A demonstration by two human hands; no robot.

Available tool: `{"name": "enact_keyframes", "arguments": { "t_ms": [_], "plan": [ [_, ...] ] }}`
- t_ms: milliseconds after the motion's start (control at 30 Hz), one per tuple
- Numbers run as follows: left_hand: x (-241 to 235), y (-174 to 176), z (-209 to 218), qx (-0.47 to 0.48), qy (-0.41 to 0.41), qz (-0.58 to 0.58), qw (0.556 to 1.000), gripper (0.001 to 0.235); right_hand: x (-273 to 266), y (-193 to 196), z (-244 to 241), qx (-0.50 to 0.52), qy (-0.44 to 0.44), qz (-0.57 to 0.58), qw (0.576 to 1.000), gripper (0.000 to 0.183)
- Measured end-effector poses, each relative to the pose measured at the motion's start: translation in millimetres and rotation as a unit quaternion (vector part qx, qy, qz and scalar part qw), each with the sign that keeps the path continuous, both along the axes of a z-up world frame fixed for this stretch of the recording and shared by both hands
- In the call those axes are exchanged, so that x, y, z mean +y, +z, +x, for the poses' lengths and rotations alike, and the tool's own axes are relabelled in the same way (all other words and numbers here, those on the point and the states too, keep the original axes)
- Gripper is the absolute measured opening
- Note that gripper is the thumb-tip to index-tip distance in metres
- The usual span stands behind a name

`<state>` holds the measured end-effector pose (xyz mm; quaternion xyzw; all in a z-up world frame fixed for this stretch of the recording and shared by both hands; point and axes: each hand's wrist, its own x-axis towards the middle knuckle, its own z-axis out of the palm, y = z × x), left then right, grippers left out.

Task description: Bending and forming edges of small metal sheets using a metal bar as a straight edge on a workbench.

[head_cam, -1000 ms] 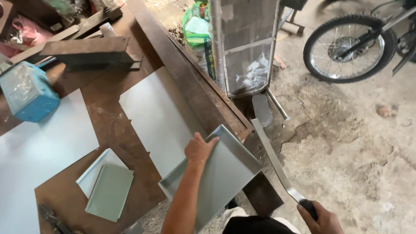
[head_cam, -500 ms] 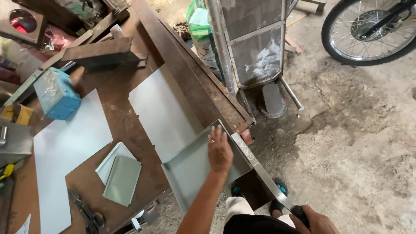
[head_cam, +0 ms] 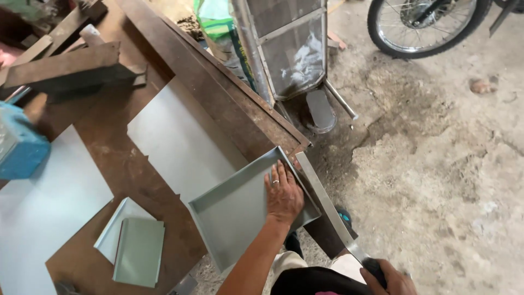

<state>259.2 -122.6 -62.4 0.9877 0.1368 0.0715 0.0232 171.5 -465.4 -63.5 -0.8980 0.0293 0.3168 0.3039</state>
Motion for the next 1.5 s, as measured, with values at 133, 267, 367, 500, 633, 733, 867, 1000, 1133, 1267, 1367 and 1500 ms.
{"name": "enact_keyframes", "arguments": {
  "t_ms": [133,267,367,500,633,733,867,1000,1133,1267,1367,1500],
  "plan": [
    [0,15,-7,-0.025,-0.036,-0.059,0.997,0.071,16,11,-40,0.007,-0.024,-0.060,0.998,0.047],
    [6,11,-2,-0.025,-0.024,-0.067,0.997,0.071,37,14,-67,-0.111,-0.119,-0.082,0.983,0.047],
    [6,9,-6,-0.044,-0.021,-0.059,0.997,0.067,46,20,-77,-0.121,-0.137,-0.099,0.978,0.045],
    [7,15,-6,-0.052,-0.024,-0.070,0.996,0.069,67,46,-56,-0.051,-0.091,-0.119,0.987,0.041],
    [7,9,-3,-0.034,-0.021,-0.063,0.997,0.067,69,48,-57,-0.017,-0.091,-0.114,0.989,0.040],
    [6,8,-9,-0.031,-0.017,-0.055,0.998,0.068,67,41,-76,-0.072,-0.116,-0.100,0.986,0.045],
    [8,3,-6,-0.049,-0.029,-0.031,0.998,0.071,60,21,-65,-0.045,-0.044,-0.075,0.995,0.039],
    [7,8,-10,-0.014,-0.025,-0.059,0.998,0.064,64,52,-64,0.020,-0.118,-0.129,0.984,0.040],
    [6,-6,-9,-0.004,-0.025,-0.027,0.999,0.061,50,34,-53,-0.012,-0.065,-0.107,0.992,0.041],
    [3,5,-5,-0.040,-0.020,-0.053,0.998,0.067,69,71,-26,-0.029,-0.074,-0.047,0.996,0.043],
    [5,12,-3,-0.006,-0.015,-0.075,0.997,0.068,100,108,0,0.007,-0.117,-0.017,0.993,0.043],
    [3,4,-3,-0.057,-0.013,-0.049,0.997,0.075,97,92,21,0.051,0.013,-0.034,0.998,0.045]
  ]
}}
